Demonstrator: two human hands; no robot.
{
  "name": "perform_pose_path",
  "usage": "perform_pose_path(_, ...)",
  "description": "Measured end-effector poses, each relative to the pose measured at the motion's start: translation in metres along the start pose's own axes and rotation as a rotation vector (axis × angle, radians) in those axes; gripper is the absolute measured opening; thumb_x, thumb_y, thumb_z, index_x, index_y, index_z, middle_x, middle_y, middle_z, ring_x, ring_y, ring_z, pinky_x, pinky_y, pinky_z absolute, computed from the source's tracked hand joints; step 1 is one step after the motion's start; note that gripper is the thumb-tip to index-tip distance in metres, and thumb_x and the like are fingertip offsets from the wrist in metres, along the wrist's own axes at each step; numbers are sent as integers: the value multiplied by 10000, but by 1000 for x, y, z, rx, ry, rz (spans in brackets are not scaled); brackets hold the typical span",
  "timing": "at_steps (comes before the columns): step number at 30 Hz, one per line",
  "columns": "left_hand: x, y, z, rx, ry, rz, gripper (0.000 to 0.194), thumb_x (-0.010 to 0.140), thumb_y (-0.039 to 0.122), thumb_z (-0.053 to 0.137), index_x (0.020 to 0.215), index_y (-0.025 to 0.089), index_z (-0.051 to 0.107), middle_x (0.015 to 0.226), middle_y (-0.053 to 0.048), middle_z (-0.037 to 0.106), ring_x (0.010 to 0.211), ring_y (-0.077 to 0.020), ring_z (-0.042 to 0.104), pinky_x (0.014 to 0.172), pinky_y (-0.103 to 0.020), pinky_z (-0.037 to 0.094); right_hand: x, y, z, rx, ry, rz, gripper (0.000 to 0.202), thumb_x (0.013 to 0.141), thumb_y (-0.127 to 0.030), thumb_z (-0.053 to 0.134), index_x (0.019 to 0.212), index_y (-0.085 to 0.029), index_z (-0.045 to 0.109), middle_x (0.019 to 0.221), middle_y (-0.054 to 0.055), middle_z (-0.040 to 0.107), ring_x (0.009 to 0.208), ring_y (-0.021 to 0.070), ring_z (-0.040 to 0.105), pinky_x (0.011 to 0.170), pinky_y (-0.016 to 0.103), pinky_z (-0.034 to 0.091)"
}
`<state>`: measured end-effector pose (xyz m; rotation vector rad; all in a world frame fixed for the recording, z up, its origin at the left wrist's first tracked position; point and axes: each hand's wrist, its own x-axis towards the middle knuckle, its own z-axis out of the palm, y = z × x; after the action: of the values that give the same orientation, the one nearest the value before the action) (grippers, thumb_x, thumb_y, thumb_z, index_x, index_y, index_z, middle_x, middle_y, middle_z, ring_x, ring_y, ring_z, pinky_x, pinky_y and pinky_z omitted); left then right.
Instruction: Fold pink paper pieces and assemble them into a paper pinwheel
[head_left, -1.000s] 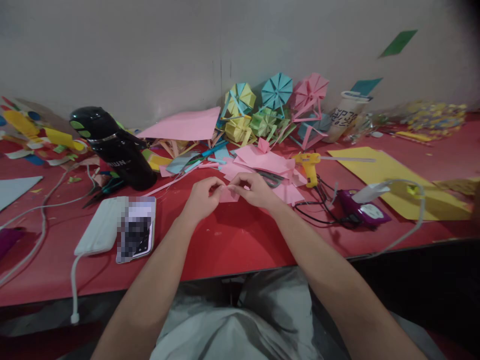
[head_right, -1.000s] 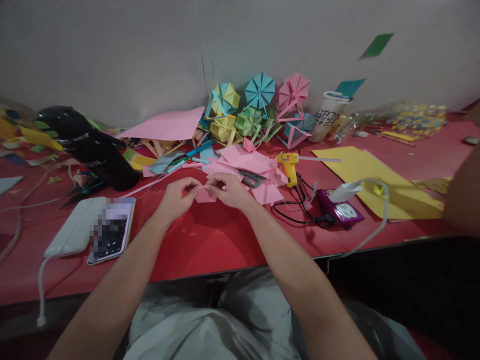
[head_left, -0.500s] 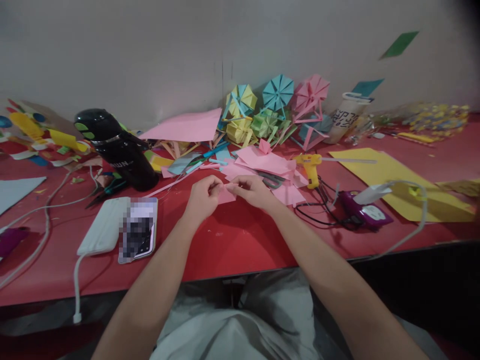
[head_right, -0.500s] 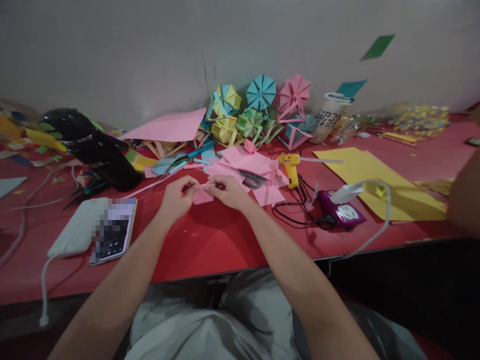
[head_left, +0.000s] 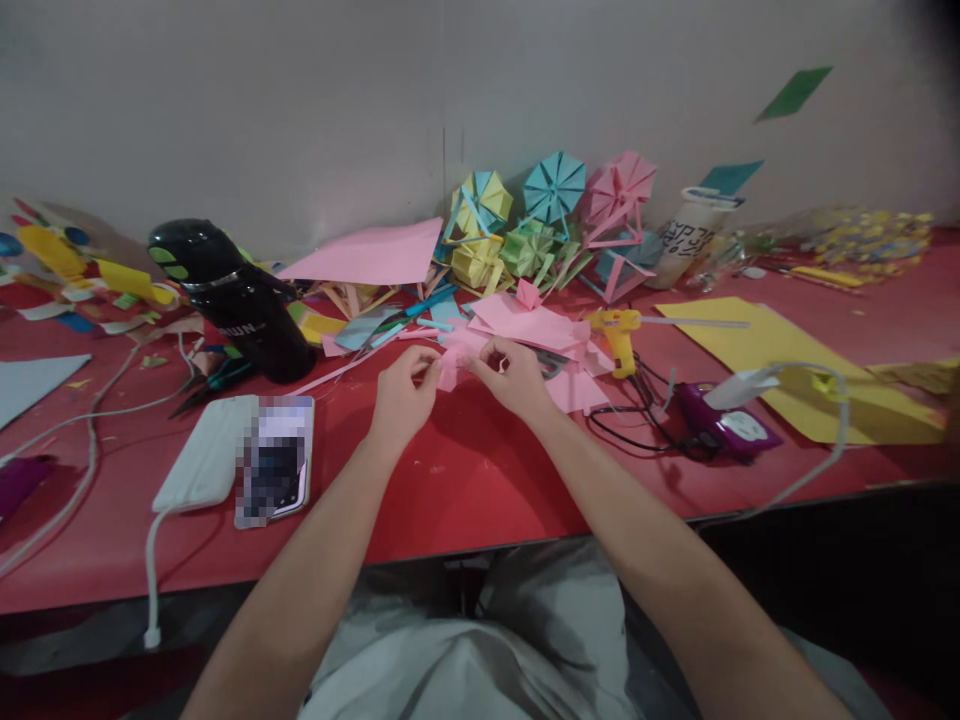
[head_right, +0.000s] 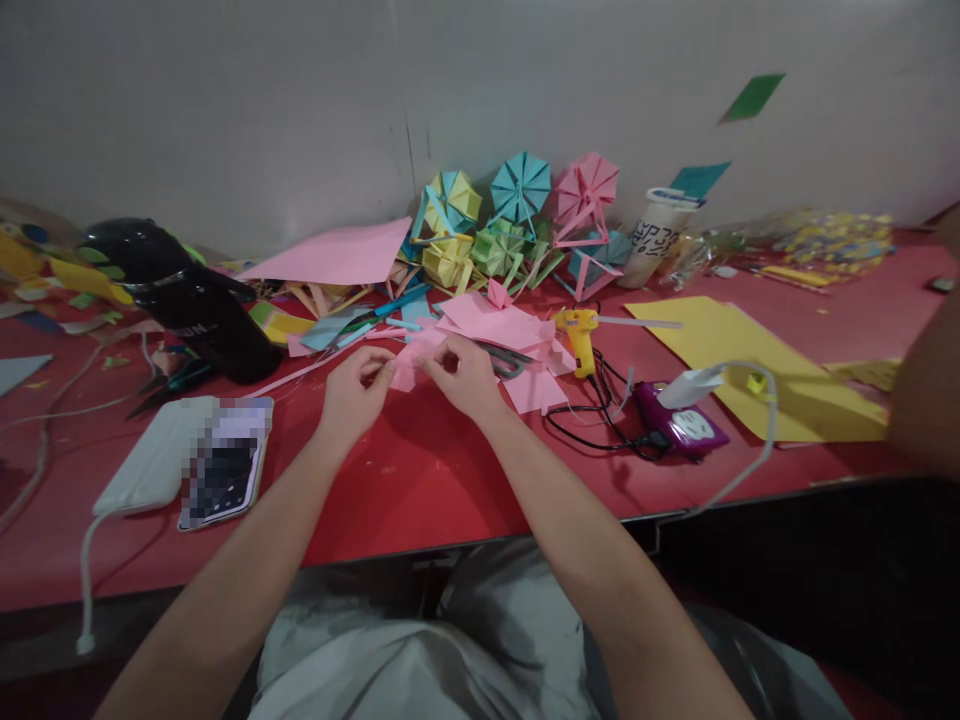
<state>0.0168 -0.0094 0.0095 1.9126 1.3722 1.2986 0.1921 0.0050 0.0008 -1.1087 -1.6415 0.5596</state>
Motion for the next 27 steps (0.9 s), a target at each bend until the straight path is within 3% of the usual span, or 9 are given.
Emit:
perform_pose_path(4, -2, 1, 4, -104, -92, 6, 73, 853, 252, 587, 889, 198, 619, 853, -31, 721, 820, -172, 699, 742, -276, 531, -1, -4, 1, 50, -210, 20, 461, 898, -556, 518, 627, -184, 526, 597, -15, 502, 565, 114, 418, 562, 276, 326)
perform_pose_path(7, -2, 4, 5, -221, -170, -13, 82, 827, 257, 616, 861, 182, 625, 880, -45, 723, 861, -178, 693, 812, -303, 533, -1, -4, 2, 47, -222, 24, 454, 917, -548, 486, 645, -185, 508, 609, -22, 483, 577, 113, 408, 572, 272, 320)
perform_pose_path(12, 1, 7, 2, -247, -235, -77, 172, 771, 328, 692, 807, 163, 657, 832, -52, 712, 802, -180, 669, 797, -324, 529, -2, -2, 0, -4, -297, 12, 408, 961, -475, 409, 661, -199, 439, 634, -28, 459, 617, 119, 422, 608, 270, 326)
perform_pose_path(20, 2, 3, 0, -222, -256, -165, 129, 747, 292, 652, 767, 165, 667, 818, -63, 720, 816, -208, 680, 837, -385, 537, -2, -6, -5, 21, -402, -27, 342, 980, -330, 367, 712, -190, 527, 736, 11, 598, 716, 141, 525, 739, 275, 394)
perform_pose_path(23, 1, 3, 1, -95, -199, -91, 22, 709, 199, 631, 706, 178, 627, 1095, -118, 719, 1057, -256, 663, 957, -430, 492, -2, -9, -7, -15, -438, -40, 350, 948, -207, 343, 684, -182, 571, 760, 30, 651, 740, 145, 562, 769, 275, 398)
perform_pose_path(25, 0, 3, 2, -16, -200, 13, 52, 696, 154, 616, 665, 185, 588, 1308, -130, 635, 1241, -268, 575, 1065, -444, 412, -2, -11, -7, -76, -426, -54, 338, 917, -178, 363, 637, -181, 553, 707, 24, 639, 681, 136, 543, 720, 266, 385)
perform_pose_path(27, -1, 3, 2, 22, -222, 78, 83, 698, 137, 606, 652, 193, 564, 1344, -132, 614, 1290, -262, 540, 1101, -439, 373, -3, -10, -6, -136, -403, -62, 318, 902, -194, 393, 611, -181, 523, 647, 11, 600, 611, 124, 496, 645, 260, 348)
